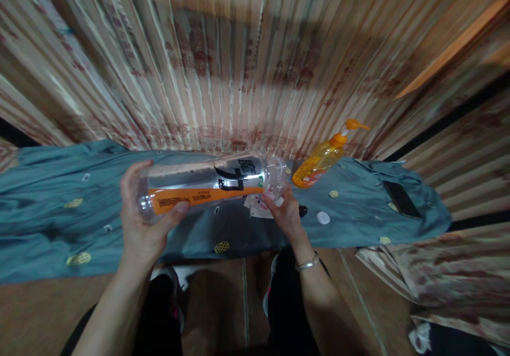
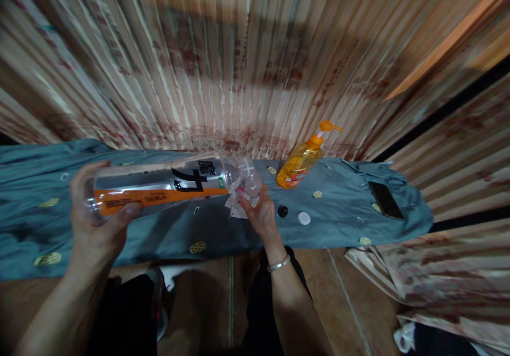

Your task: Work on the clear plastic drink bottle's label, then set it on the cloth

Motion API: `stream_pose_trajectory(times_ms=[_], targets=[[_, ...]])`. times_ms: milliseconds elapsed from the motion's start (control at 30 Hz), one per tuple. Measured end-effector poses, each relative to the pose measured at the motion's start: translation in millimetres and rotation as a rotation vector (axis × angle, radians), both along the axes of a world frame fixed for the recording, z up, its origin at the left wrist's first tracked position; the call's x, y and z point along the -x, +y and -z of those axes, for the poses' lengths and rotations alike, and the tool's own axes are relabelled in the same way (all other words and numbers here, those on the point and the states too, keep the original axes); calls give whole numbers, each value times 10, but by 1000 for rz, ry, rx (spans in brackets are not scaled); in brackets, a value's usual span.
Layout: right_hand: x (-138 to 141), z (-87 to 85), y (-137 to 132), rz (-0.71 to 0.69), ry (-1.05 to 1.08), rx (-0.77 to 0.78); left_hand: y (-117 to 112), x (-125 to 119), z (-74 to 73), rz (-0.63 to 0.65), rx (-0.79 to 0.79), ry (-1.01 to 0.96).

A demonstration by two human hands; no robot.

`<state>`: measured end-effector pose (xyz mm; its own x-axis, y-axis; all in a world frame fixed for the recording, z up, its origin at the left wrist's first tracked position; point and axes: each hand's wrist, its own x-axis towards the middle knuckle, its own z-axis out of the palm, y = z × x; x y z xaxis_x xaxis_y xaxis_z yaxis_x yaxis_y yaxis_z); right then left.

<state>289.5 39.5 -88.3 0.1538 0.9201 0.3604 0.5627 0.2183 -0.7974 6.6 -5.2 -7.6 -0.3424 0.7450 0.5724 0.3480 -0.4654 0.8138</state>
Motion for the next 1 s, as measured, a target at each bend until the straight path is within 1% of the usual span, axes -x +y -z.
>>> stream_pose_trajectory(times_ms=[167, 367, 600, 800, 1000], targets=[[-9, -2, -22, -7, -18, -9, -29, -25, -26, -3, 43, -33], [-11, -5, -36, -28, -20, -49, -56, -58, -22, 11, 60, -66], [-15, -37, -47, -42, -11, -24, -64, -58, -20, -9, 51, -34], [-8, -70, -53, -60, -2, 5, -24, -70, -20, -20, 34, -21], [-40, -8, -35, -47, -47, -26, 3, -75, -18, -21, 38, -19]])
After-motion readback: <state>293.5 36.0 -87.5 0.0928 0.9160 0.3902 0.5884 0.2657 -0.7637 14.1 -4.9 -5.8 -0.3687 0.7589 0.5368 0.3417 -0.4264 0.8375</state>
